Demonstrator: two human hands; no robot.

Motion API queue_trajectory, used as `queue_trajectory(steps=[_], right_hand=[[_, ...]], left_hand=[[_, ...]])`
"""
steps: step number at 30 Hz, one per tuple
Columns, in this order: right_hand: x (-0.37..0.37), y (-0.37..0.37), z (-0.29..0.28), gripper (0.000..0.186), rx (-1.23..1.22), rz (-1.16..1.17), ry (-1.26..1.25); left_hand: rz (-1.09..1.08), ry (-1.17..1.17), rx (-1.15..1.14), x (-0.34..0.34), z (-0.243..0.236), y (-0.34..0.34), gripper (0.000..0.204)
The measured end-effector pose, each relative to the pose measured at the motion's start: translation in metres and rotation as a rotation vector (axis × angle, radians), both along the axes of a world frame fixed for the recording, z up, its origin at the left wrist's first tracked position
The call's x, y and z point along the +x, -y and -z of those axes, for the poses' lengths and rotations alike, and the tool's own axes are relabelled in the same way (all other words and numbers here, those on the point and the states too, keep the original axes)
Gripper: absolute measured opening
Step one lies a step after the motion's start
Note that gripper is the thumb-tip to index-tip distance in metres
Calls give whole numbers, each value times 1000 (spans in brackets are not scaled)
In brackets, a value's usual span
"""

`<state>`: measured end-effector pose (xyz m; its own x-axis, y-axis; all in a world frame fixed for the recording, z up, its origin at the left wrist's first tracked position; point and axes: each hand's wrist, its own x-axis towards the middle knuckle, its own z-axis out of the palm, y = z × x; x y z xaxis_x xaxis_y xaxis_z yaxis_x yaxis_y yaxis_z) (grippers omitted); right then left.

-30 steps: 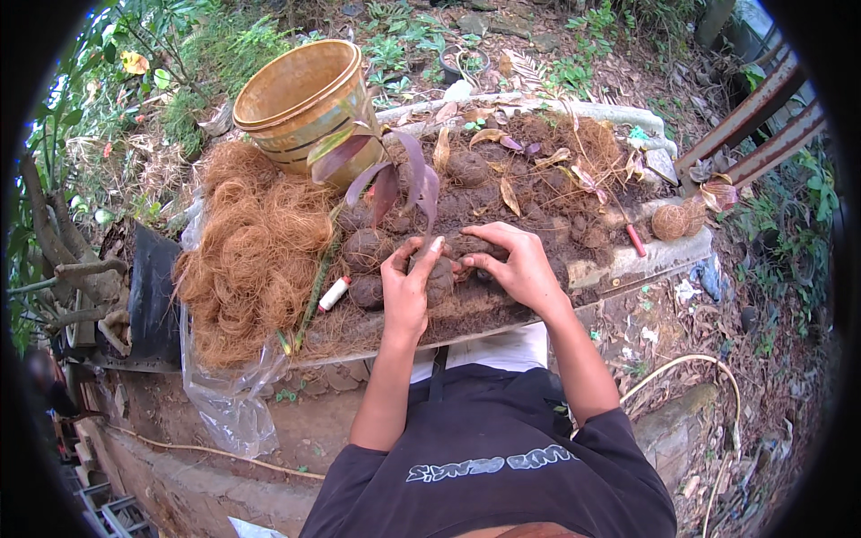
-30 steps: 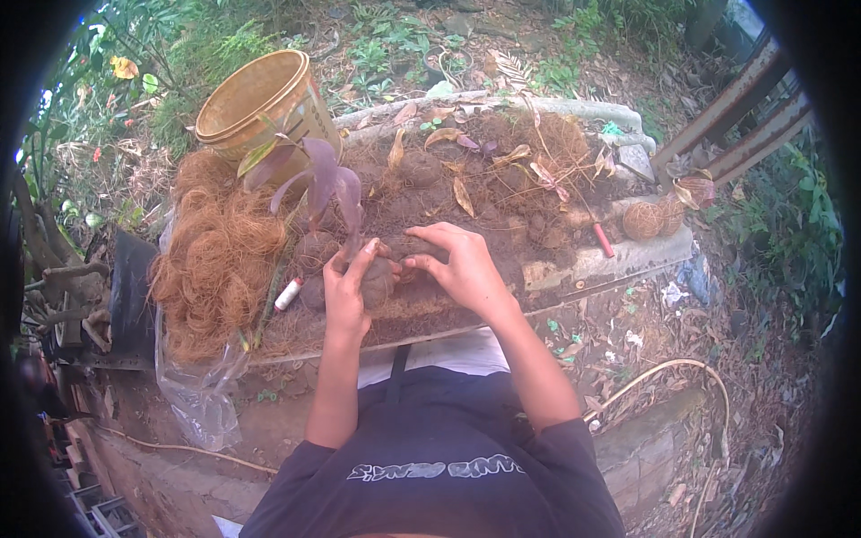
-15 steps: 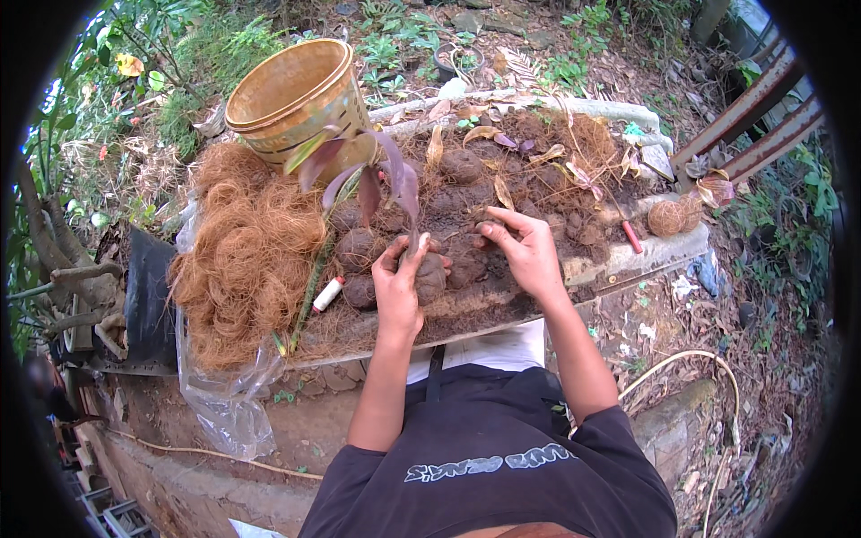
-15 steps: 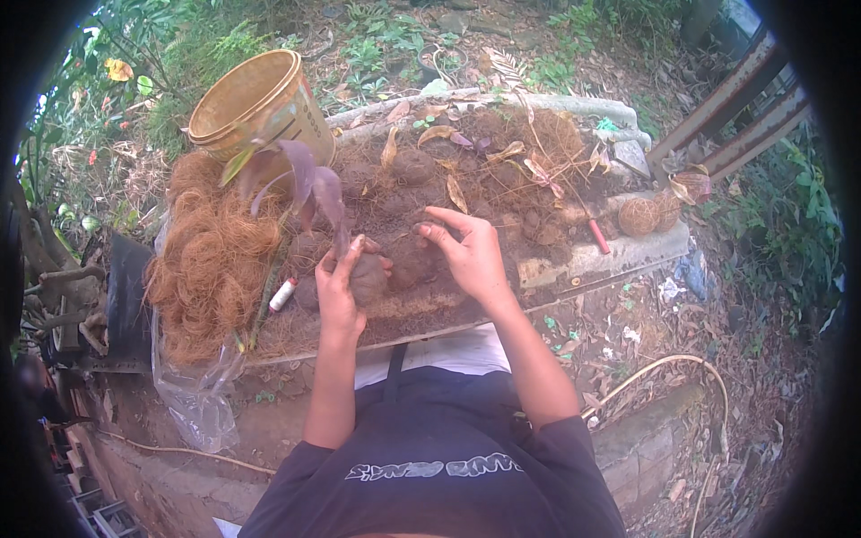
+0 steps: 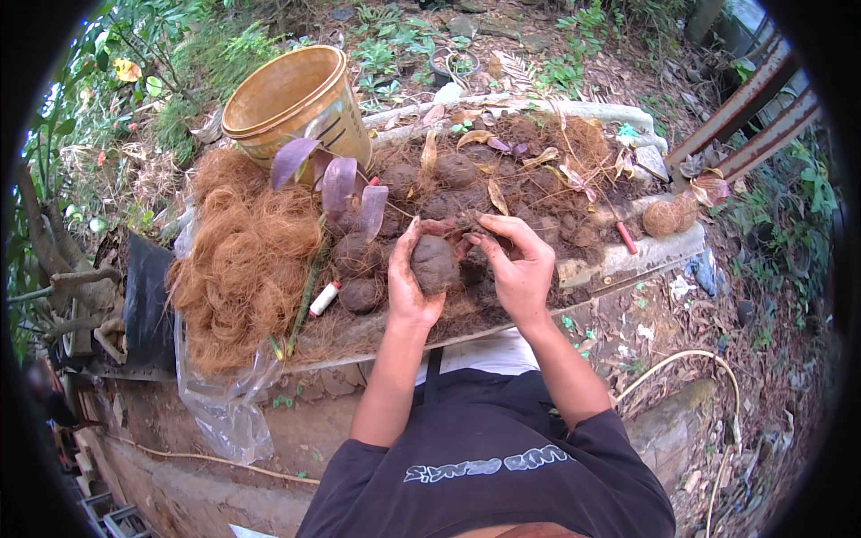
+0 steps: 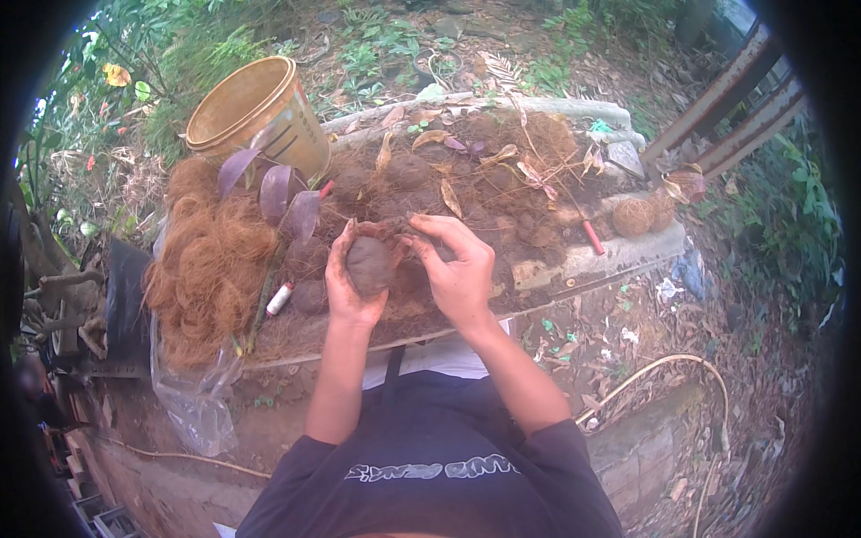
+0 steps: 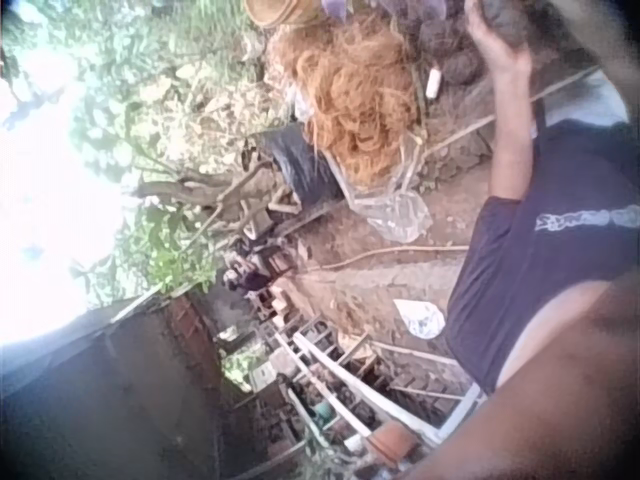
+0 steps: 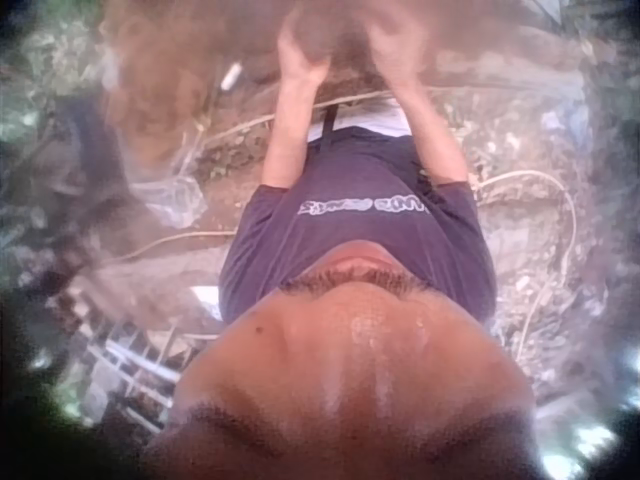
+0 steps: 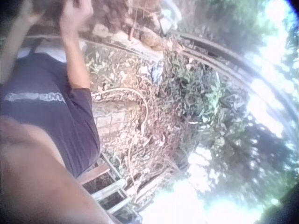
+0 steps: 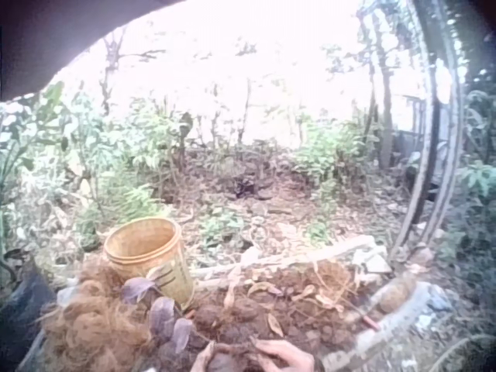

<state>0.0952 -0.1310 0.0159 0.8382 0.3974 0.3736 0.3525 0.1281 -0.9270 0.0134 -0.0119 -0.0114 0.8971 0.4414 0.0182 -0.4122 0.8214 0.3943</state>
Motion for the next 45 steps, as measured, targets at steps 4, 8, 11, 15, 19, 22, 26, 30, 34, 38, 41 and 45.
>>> queue_trajectory(steps=[4, 8, 11, 15, 19, 22, 26, 30, 34, 38, 41, 45], right_hand=[[0, 1, 7, 25, 26, -17, -206], [2, 5, 10, 32, 230, -122, -552], [-6, 5, 6, 32, 235, -116, -616], [-9, 5, 8, 27, 153, -97, -533], [-12, 4, 7, 21, 199, -27, -276], [-15, 1, 4, 21, 108, -8, -18], [-21, 5, -6, 21, -55, -19, 288], [-18, 11, -4, 21, -35, -85, 186], [-18, 17, 1, 25, -6, -129, 63], [-10, 20, -2, 32, -16, -216, -186], [-5, 24, -15, 35, -193, -321, -204], [6, 24, -12, 46, -227, -461, -273]], left_hand=[[32, 47, 17, -2, -4, -1, 34], [-147, -305, 392, 2, -30, 9, 40], [-217, -283, 348, 6, -13, 6, 37], [-245, -103, -1, 9, -4, 14, 29], [-199, -90, 101, 9, -13, 18, 24], [-230, -112, 216, 8, -16, 20, 19], [-355, -237, 382, 7, -19, 21, 19], [-269, -311, 494, -2, -20, 18, 20], [-277, -312, 530, -4, -16, 17, 15], [-391, -323, 828, -2, -20, 19, 12], [-447, -347, 981, -4, -15, 16, 15], [-485, -366, 914, -6, -11, 15, 34]])
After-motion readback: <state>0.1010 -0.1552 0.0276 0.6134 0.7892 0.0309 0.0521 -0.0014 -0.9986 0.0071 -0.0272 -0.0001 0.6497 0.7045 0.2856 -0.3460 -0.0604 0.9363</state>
